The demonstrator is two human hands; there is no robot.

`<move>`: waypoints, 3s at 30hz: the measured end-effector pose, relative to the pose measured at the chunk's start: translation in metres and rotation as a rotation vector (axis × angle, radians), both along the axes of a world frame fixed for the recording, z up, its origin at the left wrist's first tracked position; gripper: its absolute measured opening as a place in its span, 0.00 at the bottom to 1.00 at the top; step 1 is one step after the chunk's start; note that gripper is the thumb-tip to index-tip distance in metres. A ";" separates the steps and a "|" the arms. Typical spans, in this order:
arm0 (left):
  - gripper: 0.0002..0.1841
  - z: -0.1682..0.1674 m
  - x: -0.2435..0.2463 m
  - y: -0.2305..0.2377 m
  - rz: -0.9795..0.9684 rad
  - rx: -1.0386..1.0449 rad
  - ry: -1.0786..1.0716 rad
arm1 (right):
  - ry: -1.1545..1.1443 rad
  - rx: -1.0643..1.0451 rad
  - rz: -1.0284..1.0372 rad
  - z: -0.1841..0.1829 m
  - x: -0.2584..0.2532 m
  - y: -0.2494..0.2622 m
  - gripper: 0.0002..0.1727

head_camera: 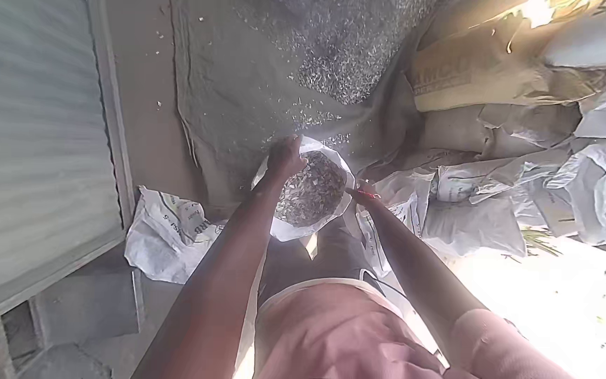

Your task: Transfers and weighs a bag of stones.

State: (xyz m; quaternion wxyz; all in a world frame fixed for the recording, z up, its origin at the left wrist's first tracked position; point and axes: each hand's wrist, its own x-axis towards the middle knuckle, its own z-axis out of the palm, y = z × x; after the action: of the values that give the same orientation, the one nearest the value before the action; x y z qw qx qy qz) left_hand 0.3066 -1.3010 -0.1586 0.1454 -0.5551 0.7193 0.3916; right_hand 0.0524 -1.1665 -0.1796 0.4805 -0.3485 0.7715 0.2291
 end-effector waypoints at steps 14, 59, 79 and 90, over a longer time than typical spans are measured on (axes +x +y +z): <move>0.04 -0.001 -0.018 0.016 -0.157 0.091 0.224 | -0.044 -0.007 0.108 -0.006 -0.026 -0.006 0.29; 0.25 -0.088 0.140 0.156 0.249 -0.093 0.331 | -0.381 0.221 0.095 0.016 -0.050 -0.028 0.24; 0.17 -0.057 0.065 0.156 1.647 0.061 0.094 | 0.190 -0.168 -0.397 -0.017 0.032 0.002 0.21; 0.26 -0.083 0.083 0.157 1.672 0.245 0.601 | 0.066 -0.210 -0.384 -0.037 0.014 0.013 0.25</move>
State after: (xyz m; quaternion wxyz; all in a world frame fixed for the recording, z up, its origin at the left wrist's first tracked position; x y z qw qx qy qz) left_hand 0.3898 -1.1438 -0.2416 -0.3234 -0.7524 0.0411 0.5724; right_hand 0.0662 -1.1538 -0.2165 0.4510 -0.2354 0.8586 0.0630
